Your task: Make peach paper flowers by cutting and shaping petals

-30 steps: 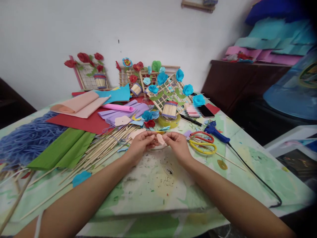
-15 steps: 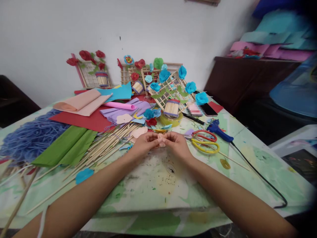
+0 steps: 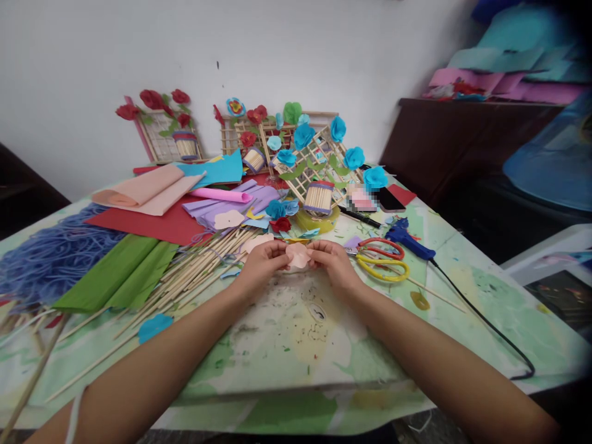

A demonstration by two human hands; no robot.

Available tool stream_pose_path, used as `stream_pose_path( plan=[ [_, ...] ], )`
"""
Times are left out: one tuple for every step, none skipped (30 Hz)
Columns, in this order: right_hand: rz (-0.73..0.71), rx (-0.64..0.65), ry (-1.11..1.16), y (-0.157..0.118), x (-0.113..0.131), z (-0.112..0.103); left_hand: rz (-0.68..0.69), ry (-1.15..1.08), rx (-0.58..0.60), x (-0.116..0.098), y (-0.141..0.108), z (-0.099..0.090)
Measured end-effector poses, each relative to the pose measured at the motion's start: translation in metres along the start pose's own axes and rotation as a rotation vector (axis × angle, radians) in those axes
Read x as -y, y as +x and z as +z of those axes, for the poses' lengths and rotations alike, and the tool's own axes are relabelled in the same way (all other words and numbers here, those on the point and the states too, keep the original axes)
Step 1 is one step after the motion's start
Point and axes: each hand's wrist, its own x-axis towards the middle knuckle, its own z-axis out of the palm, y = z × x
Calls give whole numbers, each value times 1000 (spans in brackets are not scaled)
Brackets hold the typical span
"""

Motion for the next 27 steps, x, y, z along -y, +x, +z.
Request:
stream_pose_path(
  plan=[
    [6,6,-6,0,0,0,2,12,-1,0,0,0],
    [10,12,-13,0,1,0,4,19,0,1,0,0],
    [13,15,-19,-1,2,0,4,21,3,1,0,0],
    [15,16,-24,-1,2,0,4,20,7,2,0,0],
    [17,15,-29,-1,3,0,3,15,10,2,0,0],
    [16,11,-33,-1,4,0,1,4,8,2,0,0],
    [12,7,-37,-1,4,0,-3,-13,1,1,0,0],
    [6,2,-42,0,4,0,-6,-34,-7,1,0,0],
    [-3,-2,-50,0,4,0,-9,-56,-16,-1,0,0],
    [-14,-5,-62,0,4,0,-15,-77,-26,-2,-1,1],
    [-25,-7,-80,0,4,0,-24,-97,-33,-4,-1,1],
    [-37,-8,-106,0,3,0,-35,-114,-37,-5,-1,1],
    [-54,-9,-144,0,2,0,-46,-126,-39,-6,-2,2],
    [-80,-11,-196,-1,2,0,-56,-135,-39,-6,-2,1],
    [-114,-16,-266,-2,1,0,-64,-137,-33,-6,-1,1],
    [-157,-22,-349,-3,1,1,-67,-131,-21,-5,-1,0],
    [-204,-25,-436,-4,1,1,-65,-114,-5,-3,0,-1],
    [-249,-26,-515,-6,1,2,-57,-88,14,-1,0,-2],
    [-287,-25,-578,-7,2,2,-44,-58,32,1,1,-2],
    [-315,-23,-620,-8,2,3,-26,-26,48,3,1,-3],
    [-332,-21,-641,-9,2,3,-7,1,60,5,2,-4],
    [-339,-22,-645,-10,3,3,10,22,68,7,2,-4],
    [-337,-26,-638,-10,3,4,21,32,68,8,3,-4],
    [-329,-28,-625,-10,4,4,27,33,63,8,3,-4],
    [-315,-29,-606,-10,4,4,30,28,51,8,3,-4],
    [-298,-28,-580,-9,4,3,30,19,37,8,3,-4],
    [-281,-24,-552,-8,3,3,32,12,22,7,3,-4]
  ],
)
